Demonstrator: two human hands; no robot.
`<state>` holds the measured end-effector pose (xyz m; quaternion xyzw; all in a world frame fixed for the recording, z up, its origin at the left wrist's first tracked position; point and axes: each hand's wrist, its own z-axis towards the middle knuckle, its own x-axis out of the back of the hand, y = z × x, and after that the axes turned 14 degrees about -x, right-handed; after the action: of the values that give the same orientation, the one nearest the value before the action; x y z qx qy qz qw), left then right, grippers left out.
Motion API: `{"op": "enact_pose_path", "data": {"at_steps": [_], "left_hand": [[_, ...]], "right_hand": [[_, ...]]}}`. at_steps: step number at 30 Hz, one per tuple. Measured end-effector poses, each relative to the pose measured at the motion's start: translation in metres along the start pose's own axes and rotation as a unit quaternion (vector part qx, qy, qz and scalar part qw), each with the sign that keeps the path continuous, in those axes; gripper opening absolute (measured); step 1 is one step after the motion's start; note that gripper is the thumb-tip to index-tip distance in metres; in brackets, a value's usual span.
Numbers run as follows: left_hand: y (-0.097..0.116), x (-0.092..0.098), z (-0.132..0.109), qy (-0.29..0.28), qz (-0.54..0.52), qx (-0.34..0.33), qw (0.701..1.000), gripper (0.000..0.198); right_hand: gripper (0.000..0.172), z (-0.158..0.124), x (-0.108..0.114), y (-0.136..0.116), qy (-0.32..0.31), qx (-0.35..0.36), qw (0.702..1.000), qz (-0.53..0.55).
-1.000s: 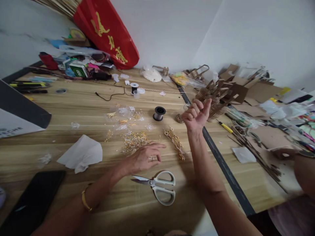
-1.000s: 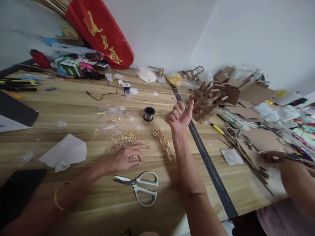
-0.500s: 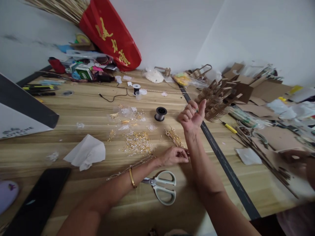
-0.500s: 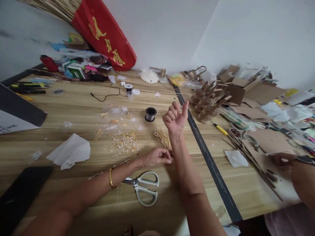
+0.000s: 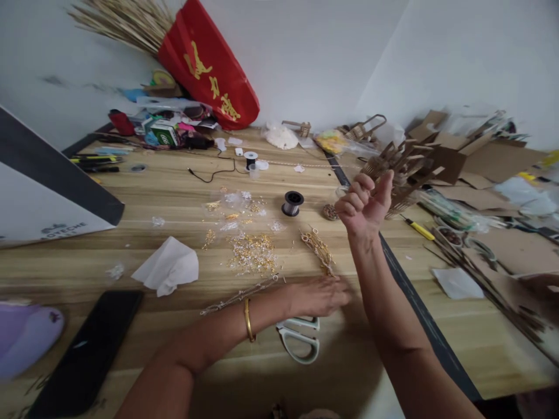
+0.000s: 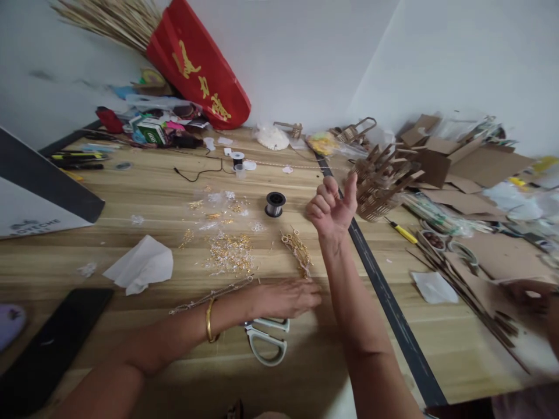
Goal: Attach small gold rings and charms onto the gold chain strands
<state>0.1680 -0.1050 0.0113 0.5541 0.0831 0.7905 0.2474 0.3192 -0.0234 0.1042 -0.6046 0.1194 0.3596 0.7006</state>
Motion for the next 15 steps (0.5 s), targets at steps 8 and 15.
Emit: {"op": "enact_pose_path", "data": {"at_steps": [8,15], "left_hand": [[0.01,0.024,-0.009,0.007,0.094,-0.015,0.995,0.019],[0.005,0.067,-0.055,0.121,0.008,0.142,0.982,0.01]], "right_hand": [[0.047,-0.006,-0.015,0.012,0.111,-0.075,0.983,-0.127],[0.032,-0.015,-0.048,0.041,0.141,-0.149,0.969,-0.141]]}}
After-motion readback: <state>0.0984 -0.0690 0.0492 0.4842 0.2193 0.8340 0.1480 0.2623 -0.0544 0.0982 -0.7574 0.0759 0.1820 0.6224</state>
